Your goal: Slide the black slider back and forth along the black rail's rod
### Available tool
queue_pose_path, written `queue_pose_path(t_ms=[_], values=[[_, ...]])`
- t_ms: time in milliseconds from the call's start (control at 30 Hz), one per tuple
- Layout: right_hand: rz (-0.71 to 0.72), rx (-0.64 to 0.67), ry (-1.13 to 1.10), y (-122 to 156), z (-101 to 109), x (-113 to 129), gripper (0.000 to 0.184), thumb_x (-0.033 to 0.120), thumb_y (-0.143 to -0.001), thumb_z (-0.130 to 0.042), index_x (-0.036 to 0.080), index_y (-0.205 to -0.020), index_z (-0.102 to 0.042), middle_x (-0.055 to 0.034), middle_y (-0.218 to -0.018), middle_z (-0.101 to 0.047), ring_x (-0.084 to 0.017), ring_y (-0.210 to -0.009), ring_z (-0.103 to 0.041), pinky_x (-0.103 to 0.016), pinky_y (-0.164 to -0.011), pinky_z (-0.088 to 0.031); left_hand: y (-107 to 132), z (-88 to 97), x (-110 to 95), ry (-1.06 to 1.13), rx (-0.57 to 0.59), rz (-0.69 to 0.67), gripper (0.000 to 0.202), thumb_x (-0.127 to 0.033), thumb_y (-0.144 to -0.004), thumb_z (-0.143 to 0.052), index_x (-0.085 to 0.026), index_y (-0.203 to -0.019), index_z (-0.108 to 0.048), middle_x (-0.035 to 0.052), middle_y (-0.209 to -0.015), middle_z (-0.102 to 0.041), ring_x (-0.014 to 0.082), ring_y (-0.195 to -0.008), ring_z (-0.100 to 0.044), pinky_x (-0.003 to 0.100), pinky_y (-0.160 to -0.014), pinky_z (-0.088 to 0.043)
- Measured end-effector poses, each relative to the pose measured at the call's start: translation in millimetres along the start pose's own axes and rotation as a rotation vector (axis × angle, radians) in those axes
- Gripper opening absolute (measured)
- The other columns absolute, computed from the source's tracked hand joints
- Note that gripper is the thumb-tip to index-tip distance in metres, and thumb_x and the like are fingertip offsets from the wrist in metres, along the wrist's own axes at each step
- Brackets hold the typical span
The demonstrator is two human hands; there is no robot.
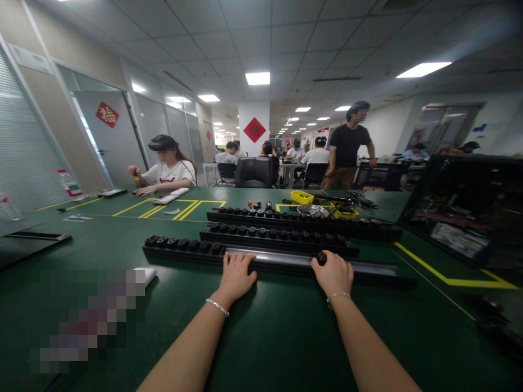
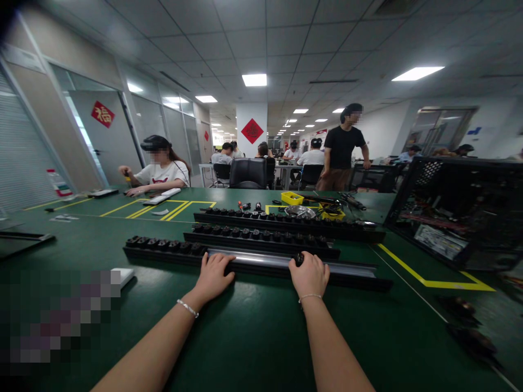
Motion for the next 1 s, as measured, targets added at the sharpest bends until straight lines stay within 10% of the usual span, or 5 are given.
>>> queue_pose_path(t_ms=[1000], values=[[-0.035,-0.001,0.0,-4,2,-10,0.042,0.036,-0.073,-0.043,0.016,-0.108,-0.054,-0.0108,-0.105,-0.06,-0.024,-0.105,-0.048,-0.037,-0.089,-0.03,0,1.9,-1,-0.012,0.026,0.032,0.038,-0.03,-0.074,-0.051,-0.029,-0.112,-0.052,0.0022,-0.106,-0.057,0.0211,-0.112,-0.043,0.05,-0.107,-0.003]])
Point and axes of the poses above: each hand's wrist, its own y-axis away from the middle knuckle, its own z-axis out of the back of the hand, x = y × z, the point moved 9 cm from there along -y, towards the middle knuckle
